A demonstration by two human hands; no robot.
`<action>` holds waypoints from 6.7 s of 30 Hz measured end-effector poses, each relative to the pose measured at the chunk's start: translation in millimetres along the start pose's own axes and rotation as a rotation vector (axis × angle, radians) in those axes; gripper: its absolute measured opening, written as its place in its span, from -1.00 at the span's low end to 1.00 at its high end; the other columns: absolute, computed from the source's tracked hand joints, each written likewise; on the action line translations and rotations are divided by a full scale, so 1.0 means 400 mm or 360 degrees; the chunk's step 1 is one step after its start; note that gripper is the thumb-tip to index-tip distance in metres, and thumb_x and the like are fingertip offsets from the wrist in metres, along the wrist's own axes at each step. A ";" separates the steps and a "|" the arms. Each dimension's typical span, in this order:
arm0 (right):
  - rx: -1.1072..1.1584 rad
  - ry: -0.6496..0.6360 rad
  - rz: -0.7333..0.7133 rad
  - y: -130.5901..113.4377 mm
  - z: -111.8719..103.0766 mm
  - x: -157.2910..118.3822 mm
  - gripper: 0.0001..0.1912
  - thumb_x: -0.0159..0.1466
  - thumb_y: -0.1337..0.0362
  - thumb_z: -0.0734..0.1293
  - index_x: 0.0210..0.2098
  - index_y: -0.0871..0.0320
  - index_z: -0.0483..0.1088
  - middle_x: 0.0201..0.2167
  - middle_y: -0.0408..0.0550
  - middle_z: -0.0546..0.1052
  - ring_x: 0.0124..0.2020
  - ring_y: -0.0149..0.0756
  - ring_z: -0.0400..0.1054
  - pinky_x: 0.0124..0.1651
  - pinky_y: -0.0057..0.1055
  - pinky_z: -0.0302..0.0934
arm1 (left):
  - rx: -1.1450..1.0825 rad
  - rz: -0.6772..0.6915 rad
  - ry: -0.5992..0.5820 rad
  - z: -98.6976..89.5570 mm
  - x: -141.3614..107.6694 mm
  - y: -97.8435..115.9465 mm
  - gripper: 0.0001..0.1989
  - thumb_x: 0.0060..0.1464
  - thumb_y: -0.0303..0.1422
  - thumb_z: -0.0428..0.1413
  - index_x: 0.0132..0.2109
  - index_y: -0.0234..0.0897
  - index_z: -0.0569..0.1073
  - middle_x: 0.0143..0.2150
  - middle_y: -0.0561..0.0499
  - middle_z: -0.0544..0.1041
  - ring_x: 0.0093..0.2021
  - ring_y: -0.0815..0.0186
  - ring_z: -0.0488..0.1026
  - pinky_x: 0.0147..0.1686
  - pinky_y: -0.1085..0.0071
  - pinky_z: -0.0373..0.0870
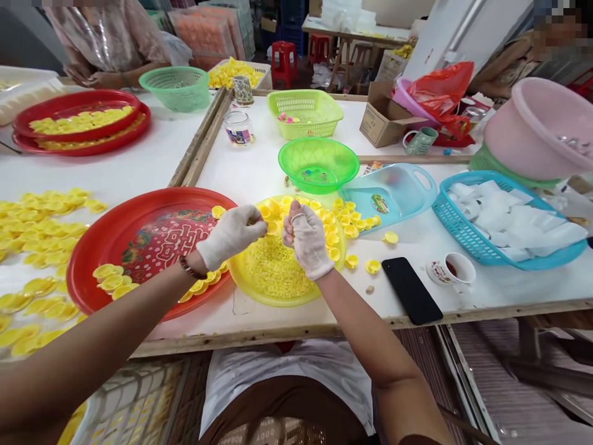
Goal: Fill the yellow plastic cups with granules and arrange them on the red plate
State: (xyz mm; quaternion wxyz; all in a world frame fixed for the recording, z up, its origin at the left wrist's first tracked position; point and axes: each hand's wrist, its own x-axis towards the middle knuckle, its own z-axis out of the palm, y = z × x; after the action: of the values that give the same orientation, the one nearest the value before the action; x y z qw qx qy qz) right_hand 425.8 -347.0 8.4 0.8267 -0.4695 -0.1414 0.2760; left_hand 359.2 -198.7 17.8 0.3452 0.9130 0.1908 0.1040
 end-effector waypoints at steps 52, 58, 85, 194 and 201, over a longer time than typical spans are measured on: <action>-0.1491 -0.0189 -0.0488 0.010 -0.040 -0.029 -0.73 0.38 0.06 0.23 -0.30 0.11 0.38 -0.51 -0.19 0.31 -0.48 -0.39 0.17 -0.38 -0.41 0.09 | -0.1217 -0.0476 -0.0348 -0.024 -0.096 -0.036 -0.83 0.06 -0.33 0.17 -0.25 -0.37 0.51 -0.42 -0.06 0.57 -0.41 0.33 0.53 -0.31 0.40 0.49; -0.2103 -0.0421 -0.0709 0.025 -0.073 -0.029 -0.71 0.40 0.11 0.20 -0.38 0.12 0.34 -0.51 -0.17 0.34 -0.47 -0.37 0.19 -0.34 -0.39 0.04 | 0.0124 -0.0104 0.0162 -0.242 -0.132 -0.189 -0.84 0.08 -0.43 0.04 -0.37 -0.34 0.51 -0.43 -0.03 0.53 -0.41 0.33 0.42 -0.34 0.43 0.33; -0.2124 -0.0604 -0.0511 0.084 -0.051 -0.043 -0.62 0.43 0.08 0.17 -0.45 0.13 0.26 -0.52 -0.15 0.34 -0.46 -0.36 0.18 -0.36 -0.37 0.01 | 0.0434 0.0071 0.0121 -0.078 0.062 -0.092 -0.77 0.13 -0.26 0.04 -0.38 -0.25 0.50 -0.41 -0.08 0.48 -0.39 0.23 0.34 -0.36 0.33 0.15; -0.0293 0.0066 -0.0329 0.006 0.013 0.003 -0.61 0.31 -0.09 0.28 -0.40 0.05 0.15 -0.59 -0.31 0.13 -0.64 -0.51 -0.03 -0.60 -0.50 -0.06 | -0.1425 -0.0465 -0.0487 0.009 -0.086 -0.007 -0.63 -0.14 -0.25 0.36 -0.19 -0.37 0.54 -0.25 -0.01 0.54 -0.30 0.34 0.55 -0.15 0.34 0.59; -0.1309 -0.0230 -0.0606 0.008 -0.018 -0.027 -0.72 0.34 0.15 0.26 -0.46 0.13 0.35 -0.52 -0.20 0.34 -0.43 -0.43 0.20 -0.32 -0.44 0.11 | -0.1443 -0.0478 -0.0428 0.012 -0.085 -0.014 -0.66 -0.14 -0.25 0.36 -0.24 -0.39 0.54 -0.29 0.02 0.50 -0.30 0.36 0.52 -0.22 0.38 0.58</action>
State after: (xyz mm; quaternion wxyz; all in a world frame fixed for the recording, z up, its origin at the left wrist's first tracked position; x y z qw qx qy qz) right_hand 419.7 -357.2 2.0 0.5957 -0.7037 -0.3804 0.0721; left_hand 328.1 -211.9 8.6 0.7402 0.6388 0.2097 0.0068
